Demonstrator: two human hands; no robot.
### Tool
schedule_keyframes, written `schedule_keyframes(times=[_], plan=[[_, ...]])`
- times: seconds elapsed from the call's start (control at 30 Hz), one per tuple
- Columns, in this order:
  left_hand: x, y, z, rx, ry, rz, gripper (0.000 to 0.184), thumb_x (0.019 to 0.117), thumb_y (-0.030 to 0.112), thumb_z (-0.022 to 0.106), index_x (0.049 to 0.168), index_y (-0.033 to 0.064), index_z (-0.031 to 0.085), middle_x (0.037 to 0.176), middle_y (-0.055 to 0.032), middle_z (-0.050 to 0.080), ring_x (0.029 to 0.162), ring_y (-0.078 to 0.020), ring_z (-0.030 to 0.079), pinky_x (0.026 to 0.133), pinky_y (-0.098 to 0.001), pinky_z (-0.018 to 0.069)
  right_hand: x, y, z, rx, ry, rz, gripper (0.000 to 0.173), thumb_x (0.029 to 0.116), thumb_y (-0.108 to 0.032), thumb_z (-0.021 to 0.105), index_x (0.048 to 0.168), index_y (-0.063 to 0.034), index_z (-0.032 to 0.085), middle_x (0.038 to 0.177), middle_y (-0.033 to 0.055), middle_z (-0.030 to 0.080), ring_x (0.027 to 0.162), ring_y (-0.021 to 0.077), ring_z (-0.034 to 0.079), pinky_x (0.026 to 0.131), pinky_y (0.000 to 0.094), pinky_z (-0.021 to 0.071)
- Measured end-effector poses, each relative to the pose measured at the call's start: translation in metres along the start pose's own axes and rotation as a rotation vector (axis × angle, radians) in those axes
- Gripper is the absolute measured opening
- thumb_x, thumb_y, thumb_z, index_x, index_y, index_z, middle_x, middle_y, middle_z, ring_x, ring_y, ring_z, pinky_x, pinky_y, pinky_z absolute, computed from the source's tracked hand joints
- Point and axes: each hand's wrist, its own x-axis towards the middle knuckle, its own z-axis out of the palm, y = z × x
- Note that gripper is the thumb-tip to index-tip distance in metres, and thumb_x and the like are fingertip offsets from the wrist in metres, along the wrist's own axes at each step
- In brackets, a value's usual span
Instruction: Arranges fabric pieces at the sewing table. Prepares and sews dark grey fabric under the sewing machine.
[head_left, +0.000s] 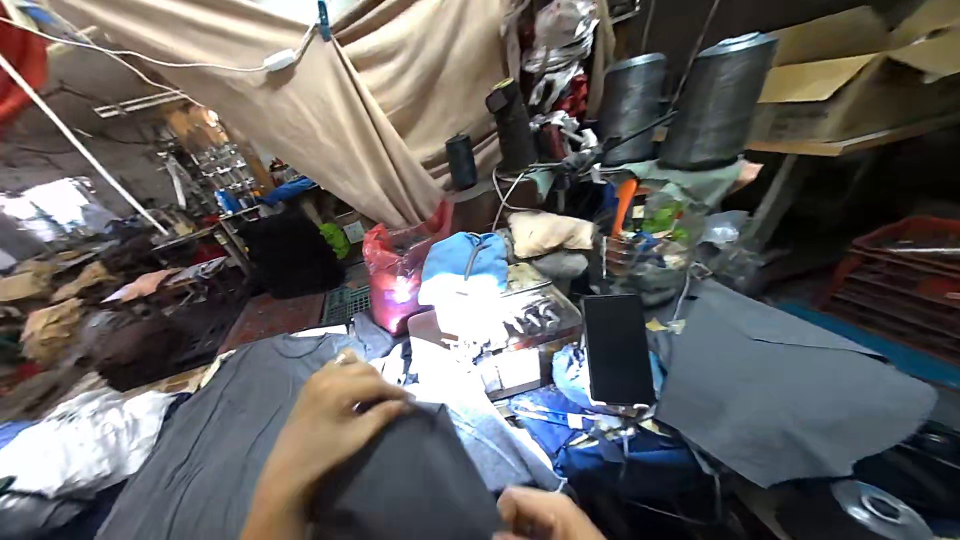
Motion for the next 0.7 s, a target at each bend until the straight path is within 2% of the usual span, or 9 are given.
schedule_keyframes(times=[0.1,0.13,0.2,0.27,0.33,0.43,0.57,0.63,0.7], plan=[[0.015,-0.046,0.068,-0.03,-0.083,-0.224,0.016,0.0884,0.029,0.078,0.084,0.014,0.081,0.084,0.0017,0.074,0.091,-0.0151,0.067,0.089,-0.0416,0.0523,0.02,0.05,-0.015,-0.032,0.136,0.201,0.007,0.0924,-0.011,0.065,0.092,-0.0046,0.063,0.076,-0.0024,0.062,0.066,0.0027,0.058,0.062,0.0238,0.0512],[0.018,-0.056,0.088,-0.051,-0.128,-0.342,0.02,0.0882,0.03,0.079,0.085,0.0104,0.08,0.086,-0.0034,0.074,0.094,-0.0192,0.068,0.091,-0.0443,0.0529,0.025,0.071,-0.02,-0.083,0.188,0.246,0.01,0.0909,-0.016,0.066,0.09,-0.006,0.064,0.078,-0.0017,0.061,0.067,0.0033,0.057,0.062,0.024,0.0509],[0.022,-0.066,0.119,-0.092,-0.195,-0.571,0.029,0.0886,0.033,0.079,0.098,0.0056,0.079,0.1,-0.0135,0.074,0.104,-0.0288,0.068,0.099,-0.0511,0.0523,0.03,0.104,-0.031,-0.22,0.239,0.334,0.019,0.0895,-0.021,0.066,0.089,-0.002,0.067,0.086,0.0058,0.062,0.073,0.0109,0.057,0.067,0.0309,0.0498],[0.023,-0.072,0.139,-0.116,-0.203,-0.701,0.036,0.0875,0.035,0.08,0.107,0.0052,0.078,0.114,-0.0178,0.072,0.116,-0.0329,0.064,0.109,-0.0529,0.0457,0.035,0.12,-0.039,-0.288,0.253,0.399,0.021,0.0913,-0.021,0.066,0.092,-0.0002,0.067,0.081,0.0071,0.062,0.07,0.0135,0.057,0.067,0.0343,0.0489],[0.022,-0.072,0.145,-0.125,-0.206,-0.719,0.037,0.0887,0.035,0.079,0.106,0.0028,0.077,0.112,-0.0188,0.071,0.114,-0.0324,0.065,0.107,-0.0509,0.0474,0.041,0.125,-0.04,-0.256,0.285,0.402,0.02,0.0916,-0.021,0.067,0.097,-0.0019,0.069,0.08,0.0039,0.063,0.071,0.0099,0.059,0.068,0.0309,0.0504],[0.018,-0.072,0.139,-0.125,-0.252,-0.626,0.031,0.0962,0.031,0.069,0.106,0.003,0.078,0.11,-0.0174,0.073,0.112,-0.0303,0.066,0.105,-0.0493,0.0493,0.052,0.122,-0.036,-0.189,0.369,0.345,0.026,0.0923,-0.026,0.07,0.106,-0.0032,0.073,0.091,0.0033,0.071,0.082,0.0068,0.066,0.078,0.0278,0.0561],[0.022,-0.068,0.133,-0.093,-0.227,-0.585,0.027,0.0968,0.029,0.068,0.104,0.0051,0.079,0.109,-0.0142,0.074,0.113,-0.0279,0.066,0.106,-0.0475,0.0482,0.057,0.127,-0.028,-0.341,0.566,0.234,0.025,0.0891,-0.031,0.072,0.088,-0.0057,0.076,0.085,0.0047,0.071,0.08,0.0114,0.067,0.076,0.0334,0.0558],[0.024,-0.065,0.138,-0.09,-0.187,-0.591,0.025,0.095,0.028,0.071,0.103,0.0059,0.079,0.109,-0.0138,0.074,0.112,-0.0276,0.067,0.104,-0.0476,0.0497,0.058,0.127,-0.028,-0.373,0.616,0.211,0.025,0.0848,-0.027,0.076,0.086,-0.0029,0.072,0.089,0.0091,0.068,0.081,0.0142,0.064,0.075,0.0319,0.0545],[0.028,-0.063,0.146,-0.102,-0.172,-0.621,0.025,0.0947,0.027,0.071,0.106,0.0065,0.079,0.113,-0.0135,0.073,0.114,-0.0268,0.066,0.105,-0.0472,0.0495,0.06,0.127,-0.032,-0.335,0.596,0.26,0.028,0.0821,-0.025,0.079,0.091,0.0,0.071,0.091,0.0114,0.068,0.082,0.0176,0.064,0.076,0.0358,0.0541]])
